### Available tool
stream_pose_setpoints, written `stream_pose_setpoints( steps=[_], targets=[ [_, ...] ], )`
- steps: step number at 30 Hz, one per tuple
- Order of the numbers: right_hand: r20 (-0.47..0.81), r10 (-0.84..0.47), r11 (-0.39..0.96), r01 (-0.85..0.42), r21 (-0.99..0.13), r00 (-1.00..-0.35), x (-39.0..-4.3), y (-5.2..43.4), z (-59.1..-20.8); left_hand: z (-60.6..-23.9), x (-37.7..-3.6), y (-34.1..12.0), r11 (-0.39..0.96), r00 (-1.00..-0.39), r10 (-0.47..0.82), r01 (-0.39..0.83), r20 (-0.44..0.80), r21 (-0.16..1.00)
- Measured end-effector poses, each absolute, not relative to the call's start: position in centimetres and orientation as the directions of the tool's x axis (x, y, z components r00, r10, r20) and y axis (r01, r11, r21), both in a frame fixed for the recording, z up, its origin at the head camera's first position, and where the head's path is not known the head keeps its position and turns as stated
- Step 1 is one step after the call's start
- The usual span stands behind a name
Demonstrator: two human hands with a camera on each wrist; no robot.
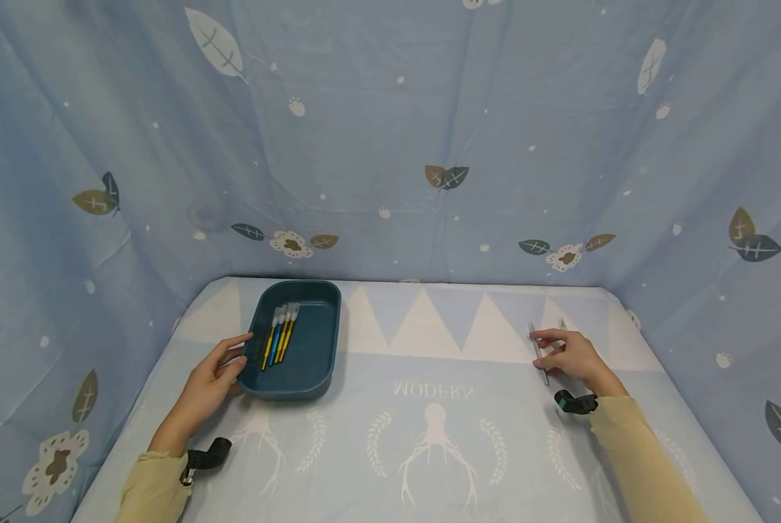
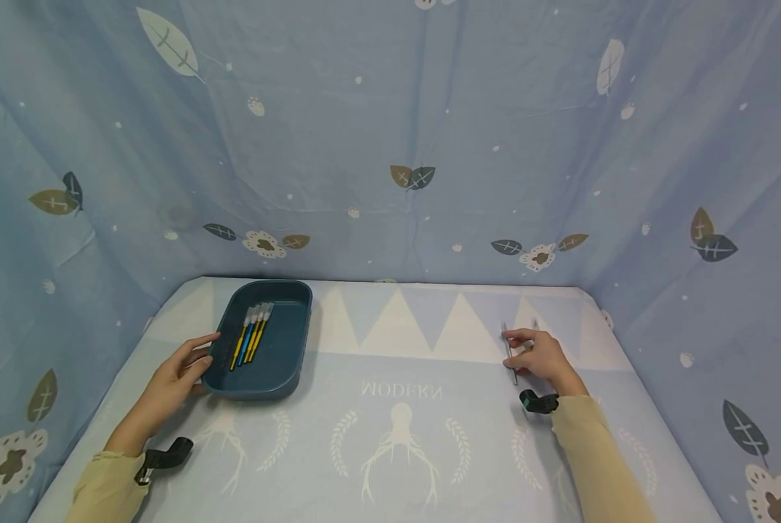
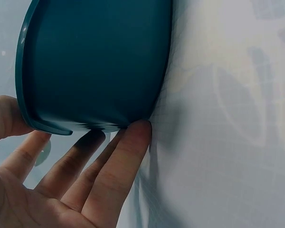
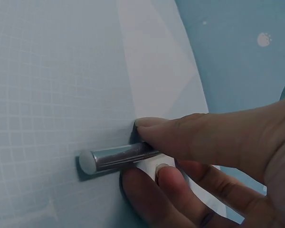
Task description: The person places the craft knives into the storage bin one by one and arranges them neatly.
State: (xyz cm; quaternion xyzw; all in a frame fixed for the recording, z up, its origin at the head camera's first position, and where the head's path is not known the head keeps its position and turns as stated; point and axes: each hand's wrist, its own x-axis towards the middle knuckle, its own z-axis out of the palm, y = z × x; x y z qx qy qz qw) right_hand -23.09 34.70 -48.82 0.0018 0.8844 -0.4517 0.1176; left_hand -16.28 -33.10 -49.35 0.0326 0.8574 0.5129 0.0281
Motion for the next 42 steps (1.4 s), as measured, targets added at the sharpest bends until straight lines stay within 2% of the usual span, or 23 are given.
stream_pose_setpoints(
  steps=[20, 42],
  targets=[
    [-0.261, -0.139, 0.585, 0.134, -0.8, -0.955, -22.7, 34.6, -47.4, -49.5, -16.3, -33.1, 0.477, -0.997, 0.076, 0.026, -0.011, 0.878],
    [-0.309, -0.221, 0.508, 0.161, -0.846, -0.925, -22.0, 33.9, -47.1, -49.4, -16.2, -33.1, 0.502, -0.997, 0.08, 0.031, -0.011, 0.865]
  ],
)
